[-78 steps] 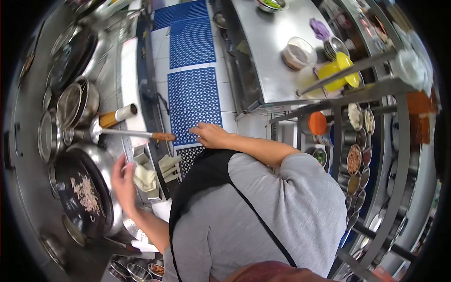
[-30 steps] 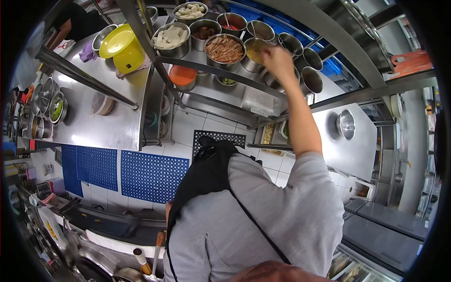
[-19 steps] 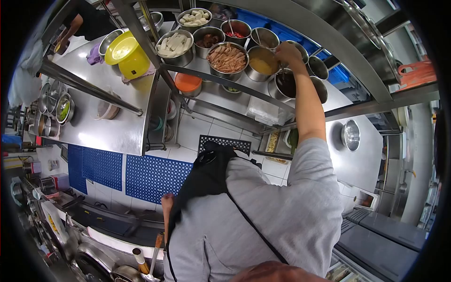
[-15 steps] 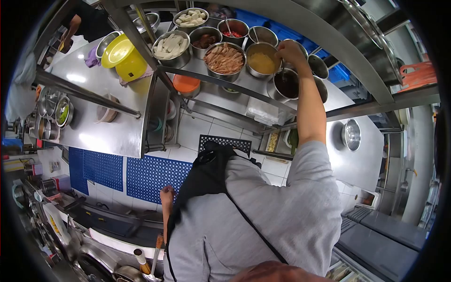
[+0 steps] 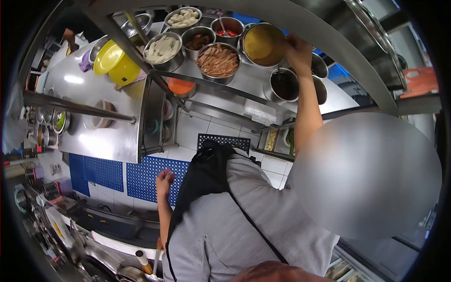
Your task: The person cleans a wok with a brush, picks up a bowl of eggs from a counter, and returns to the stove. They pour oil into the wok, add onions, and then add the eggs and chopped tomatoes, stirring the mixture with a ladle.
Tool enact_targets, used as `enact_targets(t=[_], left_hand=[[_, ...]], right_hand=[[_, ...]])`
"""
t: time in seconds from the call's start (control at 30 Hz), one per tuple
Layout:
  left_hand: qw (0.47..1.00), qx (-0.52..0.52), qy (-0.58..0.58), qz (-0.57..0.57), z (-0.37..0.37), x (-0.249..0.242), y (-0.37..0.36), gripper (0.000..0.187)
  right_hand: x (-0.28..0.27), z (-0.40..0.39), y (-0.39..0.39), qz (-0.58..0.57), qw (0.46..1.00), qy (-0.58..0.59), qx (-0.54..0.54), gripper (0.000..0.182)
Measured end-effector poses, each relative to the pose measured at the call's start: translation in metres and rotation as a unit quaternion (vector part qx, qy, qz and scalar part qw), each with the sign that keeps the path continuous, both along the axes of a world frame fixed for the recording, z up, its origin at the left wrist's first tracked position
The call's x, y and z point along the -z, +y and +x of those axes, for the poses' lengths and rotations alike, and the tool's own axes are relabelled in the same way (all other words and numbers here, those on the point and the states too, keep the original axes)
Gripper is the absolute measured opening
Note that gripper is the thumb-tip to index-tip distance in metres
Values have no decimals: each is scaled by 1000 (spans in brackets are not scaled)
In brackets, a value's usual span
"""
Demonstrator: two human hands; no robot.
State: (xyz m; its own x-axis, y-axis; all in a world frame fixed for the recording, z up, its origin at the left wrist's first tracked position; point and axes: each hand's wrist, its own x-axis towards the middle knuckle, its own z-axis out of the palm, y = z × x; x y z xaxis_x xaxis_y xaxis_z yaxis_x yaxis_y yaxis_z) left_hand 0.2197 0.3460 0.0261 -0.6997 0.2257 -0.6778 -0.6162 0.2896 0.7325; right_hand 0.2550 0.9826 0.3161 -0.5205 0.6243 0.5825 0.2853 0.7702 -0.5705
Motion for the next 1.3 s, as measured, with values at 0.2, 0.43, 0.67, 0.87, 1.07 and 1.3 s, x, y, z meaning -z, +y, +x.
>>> enact_targets(t=[0.2, 0.43, 0.67, 0.87, 1.07, 1.3], left_hand=[[981, 66, 85, 162, -2, -147, 85, 38], [899, -168, 192, 355, 19, -193, 103, 92], [824, -429, 194, 317, 95, -185, 46, 81], [636, -645, 299, 299, 197, -195, 16, 68], [370, -791, 419, 248, 306, -213, -7, 61], [224, -817, 530, 39, 453, -235, -53, 64]], right_hand=[[-38, 0, -131, -81, 985, -22, -149, 12], [36, -82, -301, -236, 825, -168, -485, 13], [73, -103, -399, -242, 625, -273, -690, 23], [61, -74, -495, -264, 440, -336, -790, 28], [44, 2, -579, -173, 269, -410, -854, 34], [3, 119, -677, -38, 125, -347, -929, 29]])
